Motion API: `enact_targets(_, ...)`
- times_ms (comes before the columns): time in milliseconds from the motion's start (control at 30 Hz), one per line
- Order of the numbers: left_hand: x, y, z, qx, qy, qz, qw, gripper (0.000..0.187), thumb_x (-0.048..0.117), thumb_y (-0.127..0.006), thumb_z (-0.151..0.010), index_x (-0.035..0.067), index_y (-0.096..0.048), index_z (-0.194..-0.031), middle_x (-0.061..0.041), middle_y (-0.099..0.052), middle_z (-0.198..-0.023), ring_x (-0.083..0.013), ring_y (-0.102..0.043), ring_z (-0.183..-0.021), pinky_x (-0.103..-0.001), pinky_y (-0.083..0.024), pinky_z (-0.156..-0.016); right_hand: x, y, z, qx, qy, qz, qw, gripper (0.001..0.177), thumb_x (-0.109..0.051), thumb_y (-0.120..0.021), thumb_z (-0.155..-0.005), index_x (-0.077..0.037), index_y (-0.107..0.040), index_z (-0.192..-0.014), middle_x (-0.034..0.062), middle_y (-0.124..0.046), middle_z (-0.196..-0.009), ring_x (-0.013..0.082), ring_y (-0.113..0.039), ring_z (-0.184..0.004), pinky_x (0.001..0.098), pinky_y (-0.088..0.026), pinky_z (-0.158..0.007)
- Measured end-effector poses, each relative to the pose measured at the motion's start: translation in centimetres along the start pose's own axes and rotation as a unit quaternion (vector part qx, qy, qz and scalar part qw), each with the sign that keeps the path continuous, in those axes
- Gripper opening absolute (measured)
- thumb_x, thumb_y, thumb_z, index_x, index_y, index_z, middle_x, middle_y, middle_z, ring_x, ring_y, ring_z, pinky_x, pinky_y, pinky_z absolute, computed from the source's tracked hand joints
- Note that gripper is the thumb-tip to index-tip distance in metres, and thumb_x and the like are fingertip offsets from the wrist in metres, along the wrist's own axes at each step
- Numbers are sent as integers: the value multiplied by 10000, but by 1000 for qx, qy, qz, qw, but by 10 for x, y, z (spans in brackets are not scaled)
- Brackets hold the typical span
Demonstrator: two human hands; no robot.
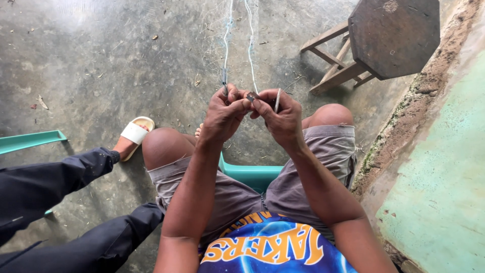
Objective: The person sits on a green plastic chair and uses a small tool to repair a fishing net. They repeatedly pull the net, thread the tool through the mesh, and tie knots to mend the net.
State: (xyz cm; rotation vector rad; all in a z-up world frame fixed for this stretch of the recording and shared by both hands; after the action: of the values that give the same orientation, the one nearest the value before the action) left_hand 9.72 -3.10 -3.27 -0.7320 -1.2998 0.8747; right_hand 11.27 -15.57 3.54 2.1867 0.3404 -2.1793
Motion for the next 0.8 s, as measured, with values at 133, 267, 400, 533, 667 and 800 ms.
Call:
enact_targets(133, 0, 1, 0, 0, -3, 0, 1000, 382, -181, -703, -848, 103, -449, -873, -188, -652, -863, -316, -744, -746, -391, -601, -639, -3, -2, 1, -1, 1, 8, 1000, 119, -19, -774, -941, 55, -710, -1007, 142, -735, -757, 176, -749, -665, 241, -560, -585)
enact_targets(267, -4, 9, -2, -5, -7, 0, 1000, 384, -179, -702, -851, 106, -446, -869, -191, -650, -860, -309, -737, -742, -390, -600, -642, -13, -3, 1, -3, 11, 39, 999, 105, -22, -770, -946, 48, -713, -999, 139, -736, -756, 180, -745, -660, 261, -588, -618)
enact_targets(400, -2, 6, 0, -8, -12, -1, 1000, 378, -172, -705, -855, 104, -447, -869, -197, -659, -876, -302, -737, -750, -389, -600, -651, -18, -4, 3, -4, 17, 48, 999, 99, -25, -762, -955, 45, -710, -1002, 133, -734, -757, 179, -748, -666, 264, -590, -627)
enact_targets(533, 3, 3, 2, -6, -17, -6, 1000, 384, -168, -716, -853, 106, -448, -862, -201, -663, -865, -309, -744, -743, -396, -601, -648, -24, -6, 3, -8, 25, 65, 998, 83, -22, -762, -953, 33, -713, -991, 123, -737, -754, 159, -743, -666, 252, -592, -640)
enact_targets(667, 5, 4, 1, 1, -23, -19, 1000, 408, -190, -723, -840, 105, -441, -853, -196, -664, -846, -308, -749, -723, -390, -604, -649, -29, -7, 2, -10, 31, 79, 996, 68, -22, -759, -954, 22, -714, -982, 121, -742, -770, 153, -743, -664, 241, -587, -625)
enact_targets(800, 2, 6, 1, 3, -20, -23, 1000, 404, -186, -717, -849, 104, -435, -855, -195, -666, -852, -305, -754, -727, -390, -608, -653, -24, -5, 0, -13, 43, 77, 996, 68, -12, -767, -944, 19, -716, -978, 120, -742, -766, 149, -746, -664, 231, -583, -618)
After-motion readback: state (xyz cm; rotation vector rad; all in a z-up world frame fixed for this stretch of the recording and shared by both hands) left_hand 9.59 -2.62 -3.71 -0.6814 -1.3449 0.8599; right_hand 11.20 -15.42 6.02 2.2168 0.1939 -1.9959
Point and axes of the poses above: each hand's wrist, its own z-axis away from the middle knuckle, its own y-axis out of the back of the hand, x = y × z, the point moved 10 cm from there along -z, towards the middle knuckle
